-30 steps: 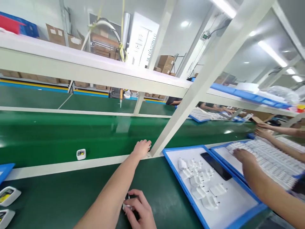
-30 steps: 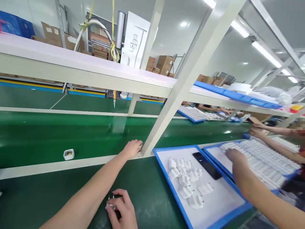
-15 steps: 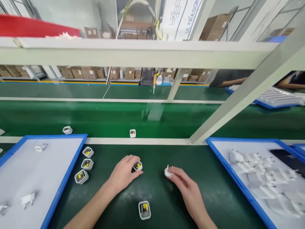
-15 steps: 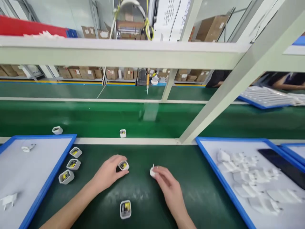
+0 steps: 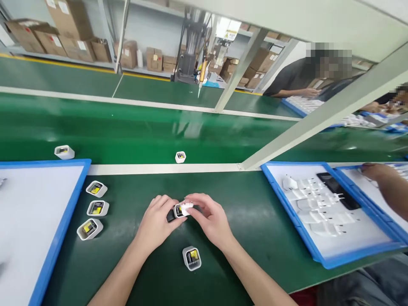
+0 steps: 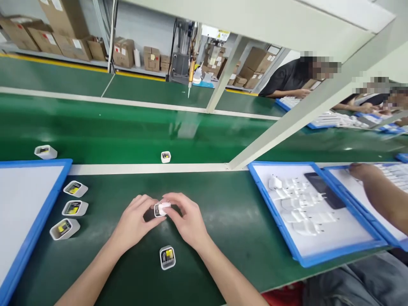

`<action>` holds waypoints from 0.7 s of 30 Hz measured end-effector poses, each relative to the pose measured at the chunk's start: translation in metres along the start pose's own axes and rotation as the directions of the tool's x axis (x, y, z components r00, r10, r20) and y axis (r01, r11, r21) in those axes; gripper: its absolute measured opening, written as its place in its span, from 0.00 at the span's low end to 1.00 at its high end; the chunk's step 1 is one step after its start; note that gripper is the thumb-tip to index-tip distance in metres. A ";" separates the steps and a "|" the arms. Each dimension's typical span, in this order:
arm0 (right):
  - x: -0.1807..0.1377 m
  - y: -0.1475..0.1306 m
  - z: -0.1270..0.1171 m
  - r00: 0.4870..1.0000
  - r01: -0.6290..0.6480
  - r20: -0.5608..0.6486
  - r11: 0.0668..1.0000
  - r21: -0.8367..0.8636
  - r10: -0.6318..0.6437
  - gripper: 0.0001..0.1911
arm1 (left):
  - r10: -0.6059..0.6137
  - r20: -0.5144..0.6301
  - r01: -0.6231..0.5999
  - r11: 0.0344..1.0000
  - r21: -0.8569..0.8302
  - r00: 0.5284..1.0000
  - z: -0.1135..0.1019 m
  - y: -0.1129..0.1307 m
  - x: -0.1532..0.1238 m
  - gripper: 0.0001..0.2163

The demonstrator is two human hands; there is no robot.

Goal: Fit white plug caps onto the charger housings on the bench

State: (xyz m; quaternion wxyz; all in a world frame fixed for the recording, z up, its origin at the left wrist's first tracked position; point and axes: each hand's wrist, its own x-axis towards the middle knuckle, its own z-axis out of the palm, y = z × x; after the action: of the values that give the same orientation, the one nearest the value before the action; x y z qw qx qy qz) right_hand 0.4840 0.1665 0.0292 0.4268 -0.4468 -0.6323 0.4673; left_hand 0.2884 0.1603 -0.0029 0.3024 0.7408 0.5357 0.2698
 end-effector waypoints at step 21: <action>0.018 0.009 0.000 0.967 0.214 0.191 0.947 -0.238 -0.170 0.16 | 0.080 -0.080 -0.077 0.996 0.032 0.994 0.001 -0.003 0.004 0.06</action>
State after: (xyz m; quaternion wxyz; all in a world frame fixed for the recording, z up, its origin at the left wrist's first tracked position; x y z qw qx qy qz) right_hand 0.4816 0.1850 0.0228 0.3539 -0.3935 -0.7618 0.3735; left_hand 0.2883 0.1652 -0.0052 0.2589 0.7541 0.5218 0.3035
